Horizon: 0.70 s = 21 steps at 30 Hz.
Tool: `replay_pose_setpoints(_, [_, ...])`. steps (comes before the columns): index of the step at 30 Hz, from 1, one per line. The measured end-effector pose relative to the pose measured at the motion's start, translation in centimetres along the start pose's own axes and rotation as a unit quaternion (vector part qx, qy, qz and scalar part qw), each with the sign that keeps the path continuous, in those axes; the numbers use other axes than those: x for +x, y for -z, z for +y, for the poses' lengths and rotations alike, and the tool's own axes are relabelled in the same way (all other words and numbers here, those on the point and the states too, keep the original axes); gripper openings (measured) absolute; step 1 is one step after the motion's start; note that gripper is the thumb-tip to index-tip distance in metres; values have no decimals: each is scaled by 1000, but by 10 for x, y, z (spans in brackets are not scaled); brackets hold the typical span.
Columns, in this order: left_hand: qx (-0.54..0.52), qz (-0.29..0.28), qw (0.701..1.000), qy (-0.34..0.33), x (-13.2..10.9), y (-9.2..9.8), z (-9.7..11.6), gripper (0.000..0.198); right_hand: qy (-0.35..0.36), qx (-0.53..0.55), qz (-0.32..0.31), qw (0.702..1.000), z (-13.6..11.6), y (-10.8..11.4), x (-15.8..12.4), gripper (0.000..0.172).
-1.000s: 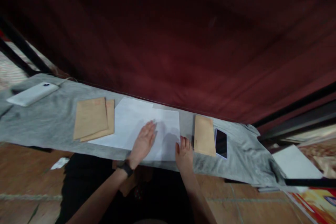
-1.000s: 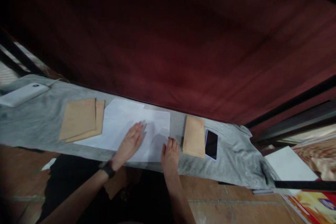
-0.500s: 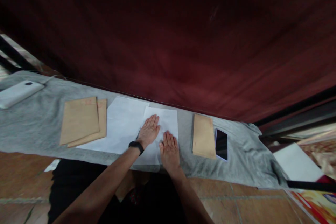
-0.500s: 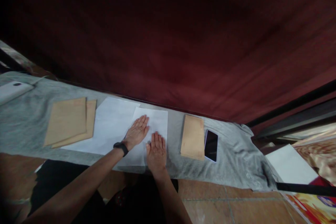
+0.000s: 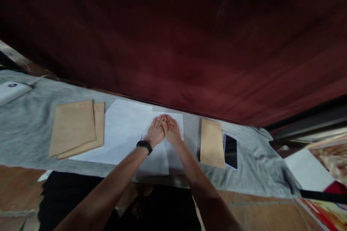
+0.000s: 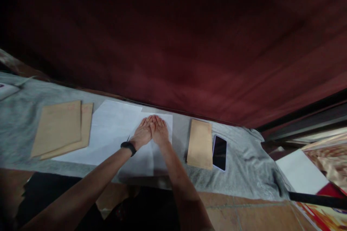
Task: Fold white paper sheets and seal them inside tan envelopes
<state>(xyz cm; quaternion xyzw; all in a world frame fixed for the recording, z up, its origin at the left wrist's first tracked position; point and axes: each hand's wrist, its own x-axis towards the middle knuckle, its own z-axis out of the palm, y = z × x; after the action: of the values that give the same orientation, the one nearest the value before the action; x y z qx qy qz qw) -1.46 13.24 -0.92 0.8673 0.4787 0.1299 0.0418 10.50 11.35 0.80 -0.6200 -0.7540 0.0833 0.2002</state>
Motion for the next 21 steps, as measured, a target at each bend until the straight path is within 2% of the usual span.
replay_pose_setpoints(3, [2, 13, 1000, 24, 2, -4, -7, 60, -12, -46, -13, 999, 14, -8, 9, 51])
replay_pose_setpoints(8, [0, 47, 996, 78, -9, 0, -18, 63, -68, -91, 18, 993, 37, -12, 0, 55])
replay_pose_setpoints(15, [-14, 62, 987, 151, -23, 12, -31, 64, -120, -92, 80, 985, 55, 3, -13, 57])
replay_pose_setpoints(18, [-22, 85, 982, 167, -37, 21, -24, 65, -131, -68, 109, 983, 48, 10, -30, 57])
replay_pose_setpoints(21, [-22, 102, 985, 137, -65, 23, 4, 64, -98, -38, 120, 987, 21, 10, -63, 55])
